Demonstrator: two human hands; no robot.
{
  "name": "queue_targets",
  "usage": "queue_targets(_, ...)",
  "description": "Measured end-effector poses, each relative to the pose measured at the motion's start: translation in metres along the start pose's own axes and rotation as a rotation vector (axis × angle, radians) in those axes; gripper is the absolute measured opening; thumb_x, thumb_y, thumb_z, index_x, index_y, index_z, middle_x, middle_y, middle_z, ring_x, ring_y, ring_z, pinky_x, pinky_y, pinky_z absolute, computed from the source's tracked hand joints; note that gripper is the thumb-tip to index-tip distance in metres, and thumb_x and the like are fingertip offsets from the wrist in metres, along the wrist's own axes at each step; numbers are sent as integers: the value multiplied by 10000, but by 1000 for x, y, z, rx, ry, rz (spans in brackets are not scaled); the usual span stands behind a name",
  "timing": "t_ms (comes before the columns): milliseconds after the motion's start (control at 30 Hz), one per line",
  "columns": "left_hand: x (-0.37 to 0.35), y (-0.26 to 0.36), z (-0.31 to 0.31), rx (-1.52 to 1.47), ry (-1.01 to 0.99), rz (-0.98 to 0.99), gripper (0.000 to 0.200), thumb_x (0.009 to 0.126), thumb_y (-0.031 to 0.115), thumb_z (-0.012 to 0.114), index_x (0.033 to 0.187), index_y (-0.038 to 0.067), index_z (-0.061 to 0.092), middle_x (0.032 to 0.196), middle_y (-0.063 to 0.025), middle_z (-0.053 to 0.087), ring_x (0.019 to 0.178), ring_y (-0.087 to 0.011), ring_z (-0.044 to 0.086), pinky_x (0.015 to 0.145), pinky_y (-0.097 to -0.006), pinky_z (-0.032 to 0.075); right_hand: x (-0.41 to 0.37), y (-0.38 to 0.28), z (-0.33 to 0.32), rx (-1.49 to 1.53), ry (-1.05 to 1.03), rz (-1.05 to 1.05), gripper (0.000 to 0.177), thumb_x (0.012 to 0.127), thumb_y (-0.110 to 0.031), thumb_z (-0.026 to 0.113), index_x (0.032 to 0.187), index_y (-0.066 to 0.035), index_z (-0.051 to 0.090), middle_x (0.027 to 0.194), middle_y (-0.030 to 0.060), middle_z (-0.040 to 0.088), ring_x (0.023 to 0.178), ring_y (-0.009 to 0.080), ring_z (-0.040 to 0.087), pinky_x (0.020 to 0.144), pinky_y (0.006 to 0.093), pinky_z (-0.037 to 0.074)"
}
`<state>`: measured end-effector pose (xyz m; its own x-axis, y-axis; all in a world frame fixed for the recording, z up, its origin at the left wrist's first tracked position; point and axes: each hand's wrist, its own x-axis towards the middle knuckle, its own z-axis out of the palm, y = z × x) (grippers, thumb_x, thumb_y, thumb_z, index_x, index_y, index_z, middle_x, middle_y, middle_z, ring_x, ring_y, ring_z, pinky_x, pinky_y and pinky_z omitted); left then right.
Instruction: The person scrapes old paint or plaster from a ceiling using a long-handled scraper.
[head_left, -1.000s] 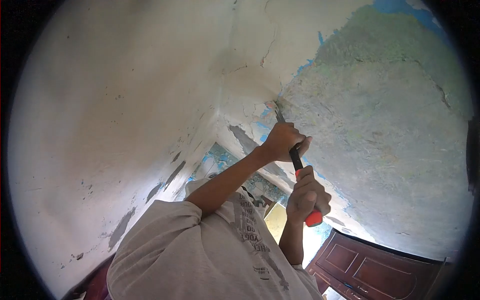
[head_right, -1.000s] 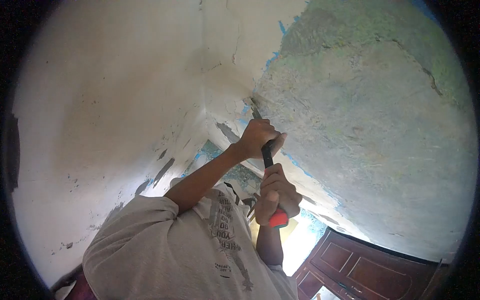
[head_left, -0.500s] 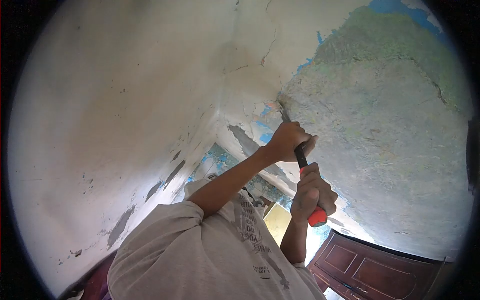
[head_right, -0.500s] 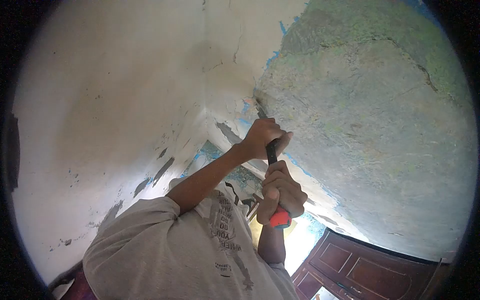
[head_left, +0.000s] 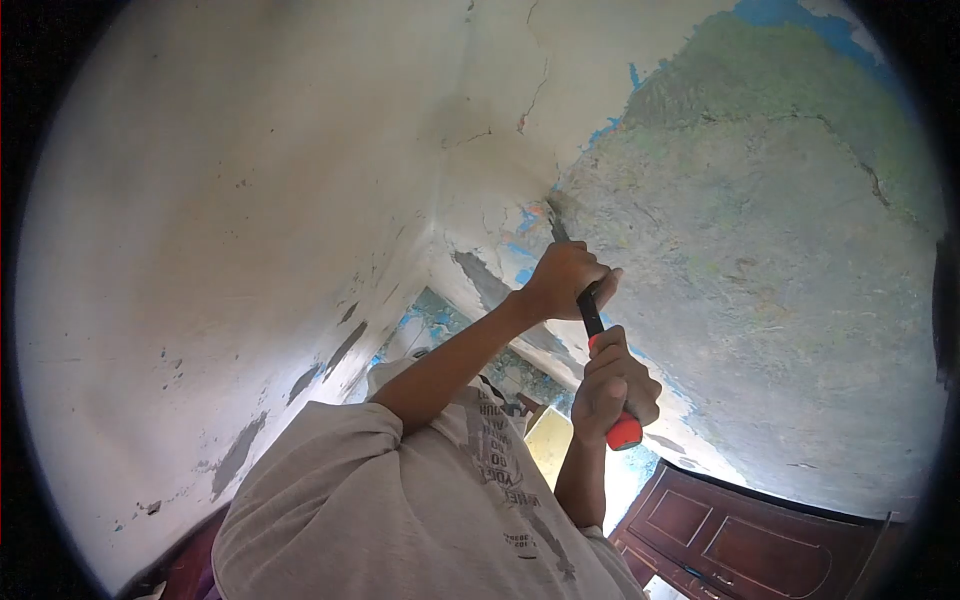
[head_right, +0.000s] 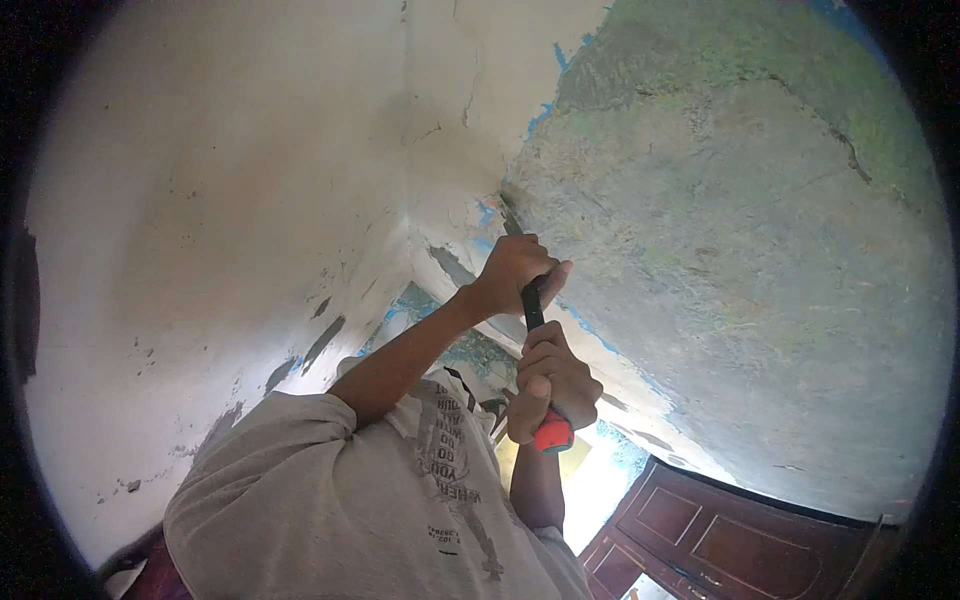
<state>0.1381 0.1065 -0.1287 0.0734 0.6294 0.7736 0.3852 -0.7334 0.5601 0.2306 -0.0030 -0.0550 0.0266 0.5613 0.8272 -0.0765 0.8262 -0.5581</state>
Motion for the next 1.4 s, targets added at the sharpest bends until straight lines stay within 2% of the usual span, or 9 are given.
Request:
queue_targets(200,4,14,8,-14,-24,-16,425,882,177,699,503,115,517,471,-91,482,445,-318,485,520,-421,403,8,-13,-12,37,14,18,421,964,-90,522,567,-50,385,488,60,434,440,157,341,555,375,321)
queue_targets(367,-16,-22,13,-3,23,-61,364,841,157,733,534,112,543,523,-111,534,509,-330,541,555,-415,427,-5,23,-16,24,-26,94,475,1006,-184,565,576,-15,458,524,59,468,471,170,412,576,392,384)
queue_targets(500,-9,-10,8,11,35,-51,359,818,110,740,525,109,533,516,-109,522,513,-327,543,566,-414,435,5,2,-3,-19,-7,69,481,1015,-170,574,578,-4,465,532,59,477,467,172,404,572,385,375)
queue_targets(700,-13,-26,5,16,80,-88,385,840,128,727,516,86,522,504,-116,495,488,-339,512,525,-431,409,5,24,-4,8,-92,126,481,1014,-149,552,566,-15,440,527,61,469,459,174,397,573,392,386)
queue_targets(933,2,-7,6,-34,92,-54,404,868,126,713,516,88,521,494,-122,486,450,-339,486,512,-435,405,18,2,-2,9,-112,59,486,998,-153,576,556,2,445,518,64,466,443,180,403,559,385,429)
queue_targets(1067,-22,-38,6,42,145,-105,427,877,105,703,501,89,502,486,-115,476,444,-327,481,509,-433,407,2,34,3,-45,-142,95,462,992,-144,575,569,3,462,529,67,480,458,186,429,570,387,446)
queue_targets(1233,-8,-18,8,-8,98,-83,331,841,104,721,559,91,548,535,-109,514,511,-326,527,525,-420,410,17,12,2,-29,-158,65,433,979,-125,573,579,7,475,542,71,488,472,193,451,579,383,459)
queue_targets(1333,-14,-30,11,-108,120,-19,309,833,105,724,576,89,553,535,-112,516,514,-335,528,528,-423,409,12,23,0,-50,-190,68,415,971,-114,572,585,10,483,550,74,494,481,198,465,584,381,467)
queue_targets(1400,-30,-49,11,17,155,-66,330,836,110,735,570,83,542,550,-119,536,509,-344,543,526,-425,415,1,43,1,-85,-207,111,403,966,-106,571,589,12,488,555,76,497,486,201,474,587,379,473)
